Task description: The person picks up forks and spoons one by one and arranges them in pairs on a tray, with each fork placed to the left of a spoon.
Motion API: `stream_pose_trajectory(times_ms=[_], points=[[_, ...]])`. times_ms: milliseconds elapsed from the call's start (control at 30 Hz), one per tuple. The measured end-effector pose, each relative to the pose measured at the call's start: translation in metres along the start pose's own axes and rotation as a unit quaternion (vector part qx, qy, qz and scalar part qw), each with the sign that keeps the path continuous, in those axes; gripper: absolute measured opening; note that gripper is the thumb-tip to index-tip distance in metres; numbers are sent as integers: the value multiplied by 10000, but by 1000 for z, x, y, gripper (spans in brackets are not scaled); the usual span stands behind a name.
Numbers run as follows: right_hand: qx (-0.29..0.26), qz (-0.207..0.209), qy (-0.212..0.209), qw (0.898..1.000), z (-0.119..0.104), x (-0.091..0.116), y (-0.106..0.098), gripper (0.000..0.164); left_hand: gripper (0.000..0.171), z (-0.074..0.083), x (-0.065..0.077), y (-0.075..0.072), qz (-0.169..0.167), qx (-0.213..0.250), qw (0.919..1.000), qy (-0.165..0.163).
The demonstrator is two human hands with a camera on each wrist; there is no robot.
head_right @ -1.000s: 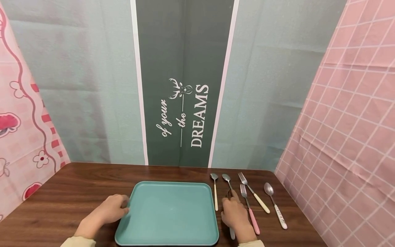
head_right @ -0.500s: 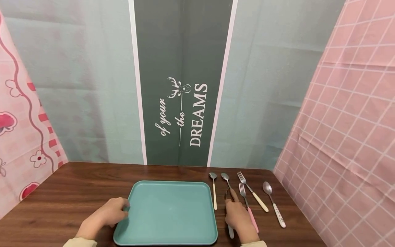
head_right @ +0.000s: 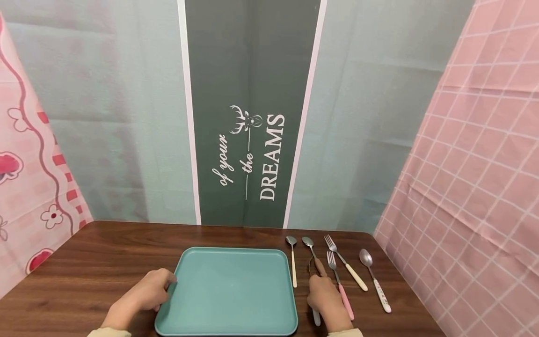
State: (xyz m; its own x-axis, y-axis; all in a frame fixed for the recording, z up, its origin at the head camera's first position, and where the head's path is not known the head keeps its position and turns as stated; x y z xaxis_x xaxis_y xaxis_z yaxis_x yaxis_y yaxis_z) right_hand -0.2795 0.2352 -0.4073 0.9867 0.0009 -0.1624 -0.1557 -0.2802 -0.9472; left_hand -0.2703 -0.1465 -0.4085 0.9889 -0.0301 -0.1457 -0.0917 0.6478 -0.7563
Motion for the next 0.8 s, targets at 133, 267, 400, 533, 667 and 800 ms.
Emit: stream_pose_trajectory(times_ms=[133, 267, 400, 533, 667, 800], points=[[-252, 129, 169, 9995, 0, 0, 1, 5, 36, -1, -1, 0, 56, -17, 10000, 39], [-468, 327, 221, 9981, -1, 2, 2, 9, 36, 0, 0, 1, 43, 8, 10000, -1], [-423, 444, 304, 9977, 0, 2, 4, 12, 35, 1, 1, 0, 84, -64, 9999, 71], [-387, 506, 418, 9971, 2, 0, 5, 13, 37, 1, 0, 0, 122, -153, 9998, 88], [-500, 515, 518, 9961, 5, -2, 5, 15, 38, 0, 1, 1, 86, -83, 9999, -35], [-622, 506, 610, 9949, 5, -3, 4, 50, 38, -1, 2, 0, 97, 29, 9999, -66]])
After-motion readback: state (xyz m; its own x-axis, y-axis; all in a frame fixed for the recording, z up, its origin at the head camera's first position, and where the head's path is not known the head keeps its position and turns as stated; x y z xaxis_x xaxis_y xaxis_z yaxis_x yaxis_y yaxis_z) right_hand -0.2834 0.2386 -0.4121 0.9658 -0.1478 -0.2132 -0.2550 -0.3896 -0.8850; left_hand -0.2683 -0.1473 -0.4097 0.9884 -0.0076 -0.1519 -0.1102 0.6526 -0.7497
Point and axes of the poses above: each hand's wrist, its own x-axis away from the middle knuckle, its own y-axis out of the palm, z = x × y, the point moved 5 cm from there along -x, towards the middle knuckle, and after that the axes turned 15 degrees about z, right-handed, at the moved point
